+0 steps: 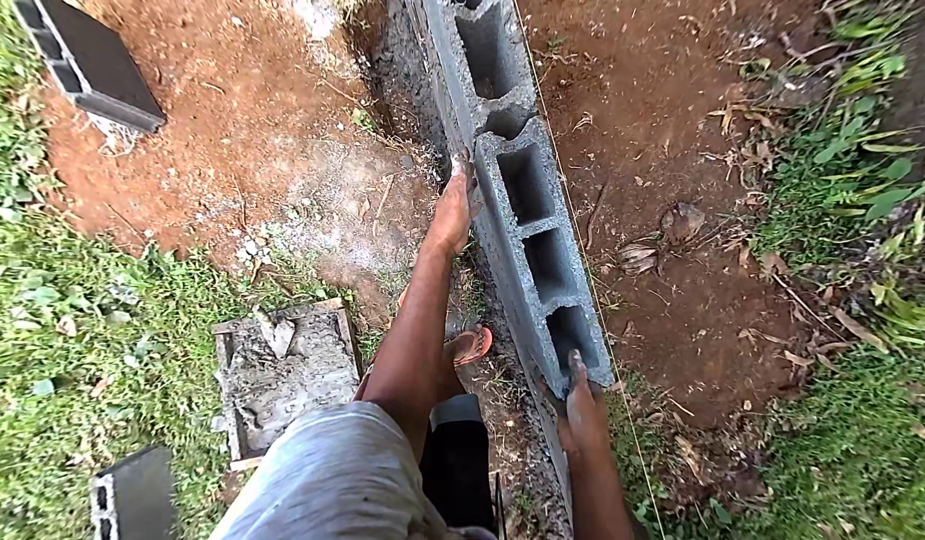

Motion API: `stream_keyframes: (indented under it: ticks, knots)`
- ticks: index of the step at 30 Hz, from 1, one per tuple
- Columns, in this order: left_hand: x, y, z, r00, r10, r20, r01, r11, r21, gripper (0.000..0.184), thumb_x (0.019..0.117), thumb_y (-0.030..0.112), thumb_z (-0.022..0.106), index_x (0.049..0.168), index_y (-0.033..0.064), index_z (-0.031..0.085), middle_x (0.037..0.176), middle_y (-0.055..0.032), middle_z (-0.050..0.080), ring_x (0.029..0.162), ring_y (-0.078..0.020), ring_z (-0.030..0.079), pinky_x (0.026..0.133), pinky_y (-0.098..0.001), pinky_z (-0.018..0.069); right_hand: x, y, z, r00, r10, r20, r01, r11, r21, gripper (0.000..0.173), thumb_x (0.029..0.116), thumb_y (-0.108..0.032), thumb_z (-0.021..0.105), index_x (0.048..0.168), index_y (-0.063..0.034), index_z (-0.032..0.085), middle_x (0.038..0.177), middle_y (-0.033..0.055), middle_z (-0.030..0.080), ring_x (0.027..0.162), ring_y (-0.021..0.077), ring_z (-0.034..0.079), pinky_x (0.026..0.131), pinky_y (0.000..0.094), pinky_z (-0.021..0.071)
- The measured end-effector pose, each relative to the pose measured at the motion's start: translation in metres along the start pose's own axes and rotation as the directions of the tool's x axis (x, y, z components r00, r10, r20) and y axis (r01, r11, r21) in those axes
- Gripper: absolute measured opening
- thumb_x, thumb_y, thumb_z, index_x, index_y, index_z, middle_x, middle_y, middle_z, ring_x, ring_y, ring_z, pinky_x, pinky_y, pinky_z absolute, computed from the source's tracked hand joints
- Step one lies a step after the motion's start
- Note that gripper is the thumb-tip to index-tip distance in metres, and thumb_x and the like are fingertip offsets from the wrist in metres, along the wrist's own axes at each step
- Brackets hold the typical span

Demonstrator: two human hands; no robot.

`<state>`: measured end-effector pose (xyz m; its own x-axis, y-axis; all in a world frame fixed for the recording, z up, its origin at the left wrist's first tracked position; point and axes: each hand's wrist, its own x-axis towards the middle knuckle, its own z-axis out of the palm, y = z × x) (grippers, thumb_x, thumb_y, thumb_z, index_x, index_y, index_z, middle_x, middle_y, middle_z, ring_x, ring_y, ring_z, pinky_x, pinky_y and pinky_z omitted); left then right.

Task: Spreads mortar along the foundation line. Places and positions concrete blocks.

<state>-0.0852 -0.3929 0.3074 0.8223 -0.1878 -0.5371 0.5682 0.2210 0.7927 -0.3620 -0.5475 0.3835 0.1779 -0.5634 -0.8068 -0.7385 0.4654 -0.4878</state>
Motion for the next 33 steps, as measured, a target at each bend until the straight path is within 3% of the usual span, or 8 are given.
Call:
stream_keyframes:
  ticks: [4, 7, 9, 12, 17, 27, 30, 33]
  knots:
    - [0.003, 0.005, 0.013, 1.000, 0.016, -0.026, -0.014, 0.997, 0.073, 0.069, 0.1086, 0.059, 0.014, 0.167, 0.0204, 0.017, 0.170, -0.0052, 0.025, 0.153, -0.0210, 0.031, 0.121, -0.0508, 0.0345, 0.003, 0.002, -0.001, 1.000, -0.018, -0.014, 0.017, 0.999, -0.027, 0.050, 0.1065, -0.040, 0.056, 0.132, 0.0027, 0.058, 0.127, 0.0193, 0.065, 0.114, 0.0246, 0.067, 0.094, 0.0462, 0.0595]
    - [0.002, 0.013, 0.017, 0.998, 0.037, -0.056, -0.029, 0.989, 0.146, 0.067, 0.1100, 0.055, 0.020, 0.159, 0.0119, 0.034, 0.152, -0.0101, 0.051, 0.135, -0.0200, 0.054, 0.108, -0.0449, 0.0503, 0.001, -0.003, 0.003, 0.999, -0.033, 0.014, 0.033, 0.999, -0.025, 0.048, 0.1087, -0.034, 0.053, 0.139, 0.0028, 0.053, 0.129, 0.0187, 0.064, 0.115, 0.0213, 0.065, 0.097, 0.0414, 0.0576]
    - [-0.001, 0.015, 0.020, 0.997, 0.023, -0.075, -0.013, 0.992, 0.128, 0.059, 0.1118, 0.050, 0.023, 0.148, 0.0088, 0.046, 0.129, -0.0088, 0.064, 0.113, -0.0181, 0.064, 0.093, -0.0407, 0.0573, -0.004, -0.005, 0.002, 1.000, -0.024, 0.021, 0.024, 0.999, -0.032, 0.043, 0.1092, -0.030, 0.052, 0.137, 0.0037, 0.054, 0.126, 0.0182, 0.065, 0.114, 0.0190, 0.065, 0.098, 0.0378, 0.0557]
    - [0.003, 0.017, 0.019, 1.000, -0.005, -0.031, 0.008, 0.994, 0.108, 0.060, 0.1111, 0.053, 0.022, 0.152, 0.0133, 0.040, 0.134, -0.0081, 0.062, 0.116, -0.0219, 0.065, 0.094, -0.0468, 0.0581, 0.001, -0.002, -0.002, 0.998, -0.046, 0.037, 0.047, 0.998, -0.028, 0.040, 0.1075, -0.031, 0.056, 0.130, 0.0015, 0.060, 0.119, 0.0154, 0.069, 0.110, 0.0174, 0.067, 0.097, 0.0372, 0.0556]
    - [0.007, 0.018, 0.017, 1.000, 0.000, -0.011, 0.001, 0.993, 0.122, 0.062, 0.1110, 0.054, 0.015, 0.159, 0.0187, 0.032, 0.146, -0.0080, 0.057, 0.121, -0.0264, 0.064, 0.093, -0.0519, 0.0585, 0.002, 0.000, -0.003, 0.997, -0.023, 0.068, 0.025, 0.999, -0.028, 0.045, 0.1052, -0.043, 0.058, 0.132, -0.0060, 0.061, 0.124, 0.0118, 0.069, 0.116, 0.0187, 0.066, 0.102, 0.0431, 0.0539]
    - [0.017, 0.029, 0.028, 0.990, 0.106, 0.089, -0.122, 0.974, 0.191, 0.070, 0.1084, 0.057, 0.002, 0.155, 0.0172, 0.036, 0.143, -0.0094, 0.059, 0.128, -0.0267, 0.061, 0.104, -0.0544, 0.0539, 0.002, -0.010, -0.006, 0.992, 0.045, 0.115, -0.036, 0.996, -0.079, 0.053, 0.1011, -0.053, 0.060, 0.130, -0.0095, 0.063, 0.120, 0.0120, 0.071, 0.113, 0.0222, 0.067, 0.099, 0.0500, 0.0541]
    - [0.010, 0.033, 0.037, 0.986, 0.142, 0.088, -0.158, 0.964, 0.214, 0.065, 0.1105, 0.049, 0.002, 0.155, 0.0140, 0.035, 0.143, -0.0098, 0.059, 0.129, -0.0244, 0.060, 0.105, -0.0520, 0.0537, -0.003, -0.006, -0.009, 0.994, 0.029, 0.102, -0.022, 0.998, -0.066, 0.050, 0.1022, -0.047, 0.062, 0.134, -0.0081, 0.060, 0.118, 0.0116, 0.070, 0.109, 0.0194, 0.068, 0.097, 0.0442, 0.0556]
    - [0.002, 0.042, 0.052, 0.989, 0.146, -0.029, -0.135, 0.961, 0.242, 0.065, 0.1104, 0.052, 0.007, 0.150, 0.0154, 0.044, 0.133, -0.0057, 0.065, 0.118, -0.0189, 0.065, 0.098, -0.0460, 0.0573, 0.000, -0.008, -0.004, 0.992, -0.078, 0.101, 0.077, 0.997, 0.020, 0.043, 0.1044, -0.029, 0.062, 0.135, -0.0002, 0.058, 0.120, 0.0113, 0.070, 0.110, 0.0124, 0.068, 0.098, 0.0329, 0.0575]
